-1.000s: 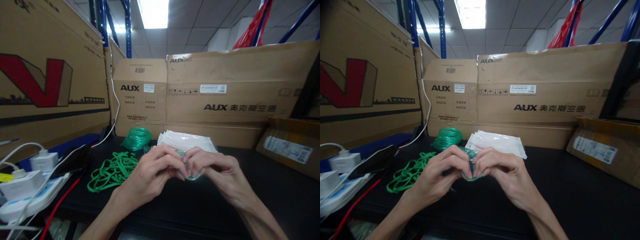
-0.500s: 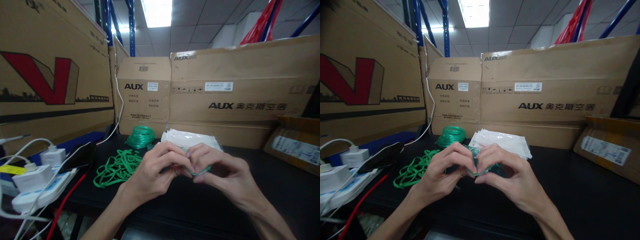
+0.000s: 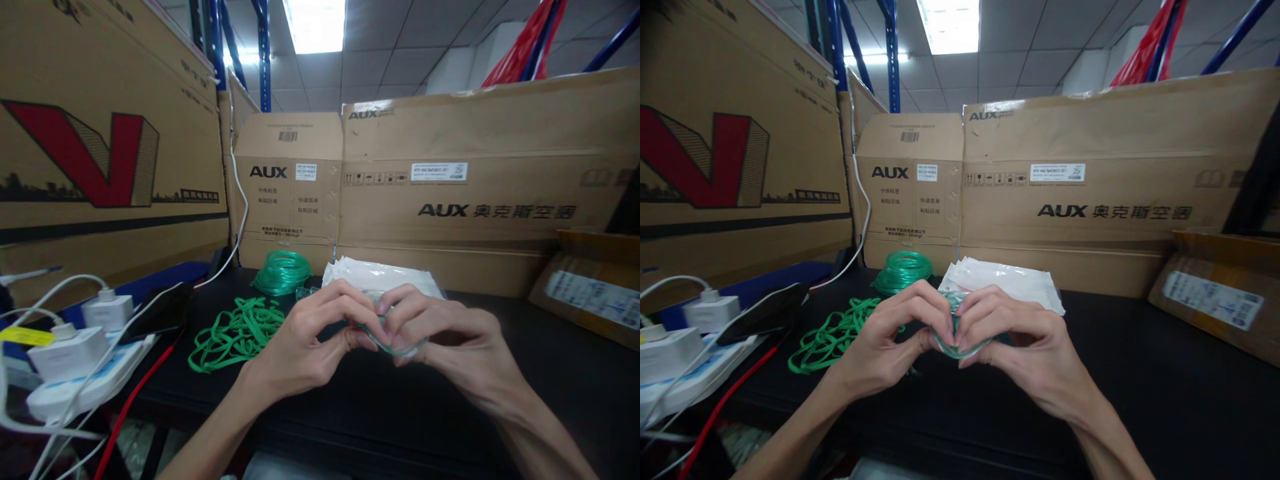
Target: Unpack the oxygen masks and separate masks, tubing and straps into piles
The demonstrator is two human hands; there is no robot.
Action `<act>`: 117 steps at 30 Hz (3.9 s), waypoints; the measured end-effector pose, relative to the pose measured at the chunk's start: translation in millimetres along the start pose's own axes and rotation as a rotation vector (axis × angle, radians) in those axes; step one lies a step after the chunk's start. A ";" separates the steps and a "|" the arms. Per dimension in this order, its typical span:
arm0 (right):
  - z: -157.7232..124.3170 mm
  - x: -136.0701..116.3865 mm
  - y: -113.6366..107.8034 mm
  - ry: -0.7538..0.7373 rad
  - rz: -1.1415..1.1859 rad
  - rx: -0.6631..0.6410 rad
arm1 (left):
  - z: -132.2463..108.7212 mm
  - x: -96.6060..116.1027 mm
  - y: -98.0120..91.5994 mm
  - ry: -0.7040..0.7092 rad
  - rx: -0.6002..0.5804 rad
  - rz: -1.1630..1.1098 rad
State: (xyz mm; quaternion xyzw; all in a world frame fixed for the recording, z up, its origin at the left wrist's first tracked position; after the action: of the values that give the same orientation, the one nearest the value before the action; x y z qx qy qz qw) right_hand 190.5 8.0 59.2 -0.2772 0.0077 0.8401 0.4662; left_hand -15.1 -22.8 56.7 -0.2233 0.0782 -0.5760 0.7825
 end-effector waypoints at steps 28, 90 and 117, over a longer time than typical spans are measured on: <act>0.1 0.3 1.2 0.286 0.070 0.064 | -5.2 -12.8 7.3 -0.137 -0.059 -0.075; -5.4 25.2 2.0 0.200 -0.554 0.012 | -8.6 -32.5 10.4 -0.815 -0.169 -0.327; -12.1 45.3 7.3 0.216 -0.722 0.064 | -44.3 -57.2 -112.8 -0.982 -0.604 0.872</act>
State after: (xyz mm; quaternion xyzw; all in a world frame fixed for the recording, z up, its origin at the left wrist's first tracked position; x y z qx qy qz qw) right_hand 171.6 35.9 25.8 -0.3343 -0.0153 0.5870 0.7372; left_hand -148.3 -7.4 59.2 -0.6112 -0.0447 0.0022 0.7902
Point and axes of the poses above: each hand's wrist, its own z-axis towards the middle knuckle, its own y-axis out of the palm, x = y × z, the point moved 1 cm from there along z, towards the middle knuckle, and after that the axes turned 13 degrees about z, right-handed, at the moved point
